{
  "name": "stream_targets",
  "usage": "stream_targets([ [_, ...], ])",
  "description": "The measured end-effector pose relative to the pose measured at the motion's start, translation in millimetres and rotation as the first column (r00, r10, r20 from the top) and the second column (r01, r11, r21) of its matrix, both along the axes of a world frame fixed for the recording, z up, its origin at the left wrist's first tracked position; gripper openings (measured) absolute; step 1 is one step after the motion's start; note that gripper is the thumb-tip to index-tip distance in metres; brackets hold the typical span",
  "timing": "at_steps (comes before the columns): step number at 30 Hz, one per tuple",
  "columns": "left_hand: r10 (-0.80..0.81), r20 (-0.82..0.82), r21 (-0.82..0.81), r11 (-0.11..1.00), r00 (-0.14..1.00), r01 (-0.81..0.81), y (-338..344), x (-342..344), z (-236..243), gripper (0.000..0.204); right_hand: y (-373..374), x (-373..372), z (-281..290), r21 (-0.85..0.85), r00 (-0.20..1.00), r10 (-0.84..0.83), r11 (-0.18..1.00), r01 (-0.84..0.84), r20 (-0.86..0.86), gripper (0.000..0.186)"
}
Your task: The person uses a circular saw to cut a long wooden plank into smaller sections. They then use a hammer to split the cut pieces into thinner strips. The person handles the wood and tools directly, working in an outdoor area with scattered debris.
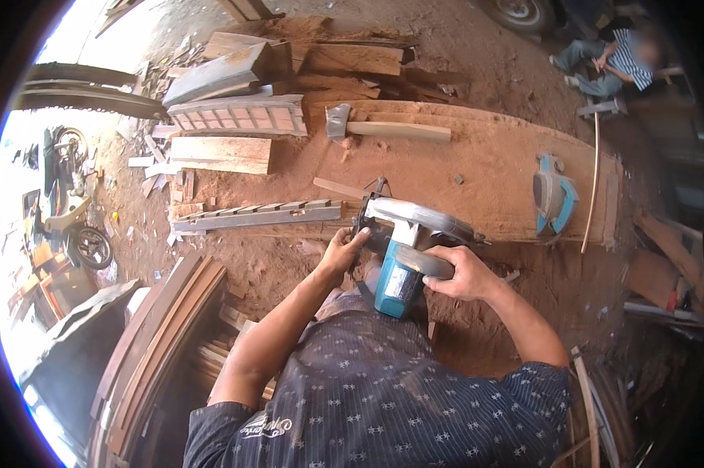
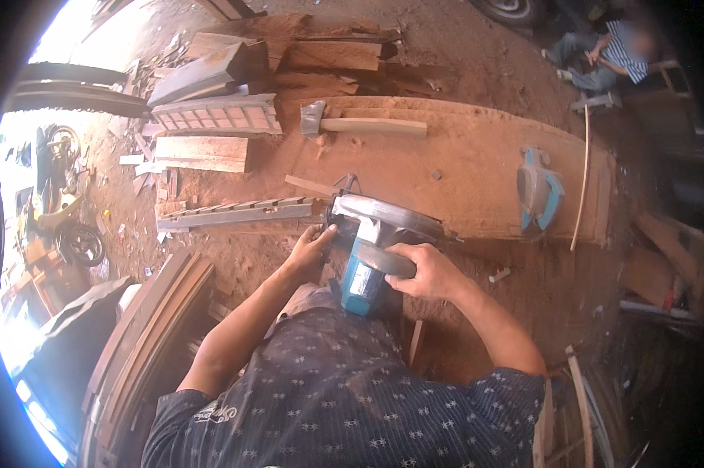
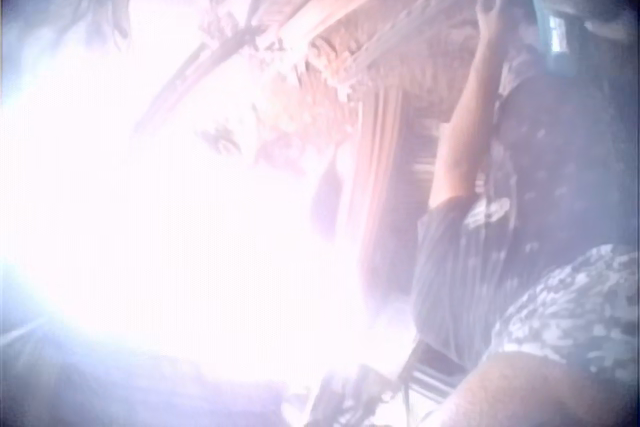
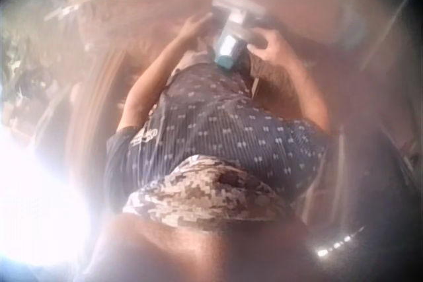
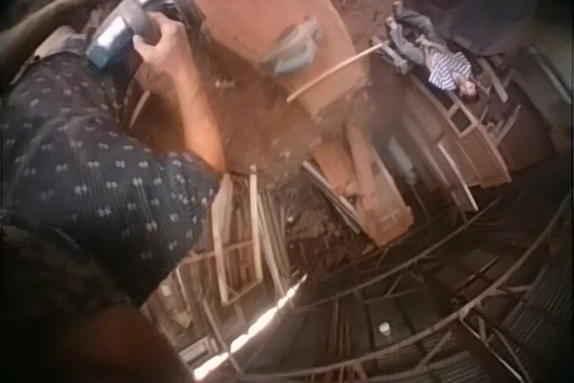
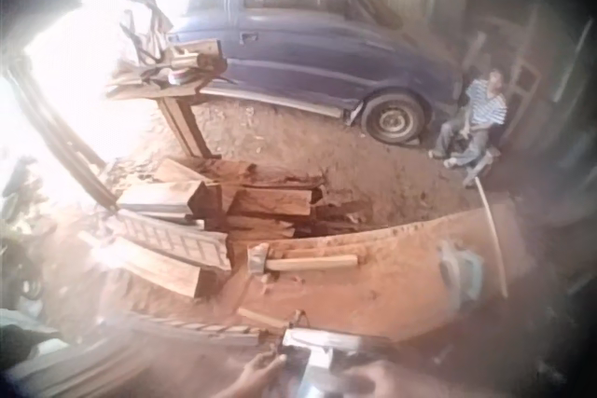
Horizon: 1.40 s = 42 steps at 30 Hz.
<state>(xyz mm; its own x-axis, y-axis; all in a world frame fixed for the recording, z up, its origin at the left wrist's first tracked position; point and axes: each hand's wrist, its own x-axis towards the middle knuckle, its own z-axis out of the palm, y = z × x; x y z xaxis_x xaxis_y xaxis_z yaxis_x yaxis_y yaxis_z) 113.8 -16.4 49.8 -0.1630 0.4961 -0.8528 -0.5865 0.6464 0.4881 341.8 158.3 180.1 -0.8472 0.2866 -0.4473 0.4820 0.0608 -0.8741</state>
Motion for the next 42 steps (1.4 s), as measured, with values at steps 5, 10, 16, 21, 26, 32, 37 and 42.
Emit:
stream_targets([
  [5,0.075,-0.069,-0.018,0.997,0.995,-0.077,-12.6,-0.9,-19.2,0.05,2.1,-16.8,-20.9,0.149,0.989,0.147,0.978,-0.146,0.0,0.034],
  [10,0.204,-0.023,0.006,0.979,0.979,-0.204,-22.9,-2.8,-35.7,0.041,5.5,-27.0,-40.1,0.243,0.97,0.244,0.94,-0.238,0.005,0.035],
  [16,0.298,-0.045,0.045,0.954,0.953,-0.296,-36.2,-2.6,-66.5,0.043,10.9,-41.1,-55.0,0.26,0.959,0.285,0.925,-0.276,0.004,0.033],
  [21,0.358,-0.062,0.037,0.934,0.932,-0.356,-42.3,-7.6,-71.7,0.043,6.7,-57.2,-48.7,0.299,0.953,0.303,0.909,-0.291,0.008,0.033],
  [26,0.302,-0.129,-0.003,0.952,0.944,-0.305,-49.8,-19.5,-60.0,0.042,-5.8,-69.4,-51.6,0.317,0.95,0.312,0.902,-0.292,-0.011,0.033],
  [32,0.321,-0.152,-0.025,0.944,0.935,-0.329,-62.5,-35.1,-51.0,0.043,-18.6,-87.4,-56.3,0.314,0.945,0.327,0.898,-0.307,-0.01,0.032],
  [37,0.356,-0.192,0.0,0.932,0.915,-0.363,-70.3,-43.3,-49.6,0.044,-29.2,-101.1,-58.4,0.316,0.945,0.323,0.903,-0.29,-0.055,0.03],
  [42,0.39,-0.19,0.012,0.919,0.901,-0.395,-87.5,-57.9,-63.7,0.044,-43.8,-121.8,-58.7,0.314,0.936,0.345,0.898,-0.308,-0.07,0.028],
])
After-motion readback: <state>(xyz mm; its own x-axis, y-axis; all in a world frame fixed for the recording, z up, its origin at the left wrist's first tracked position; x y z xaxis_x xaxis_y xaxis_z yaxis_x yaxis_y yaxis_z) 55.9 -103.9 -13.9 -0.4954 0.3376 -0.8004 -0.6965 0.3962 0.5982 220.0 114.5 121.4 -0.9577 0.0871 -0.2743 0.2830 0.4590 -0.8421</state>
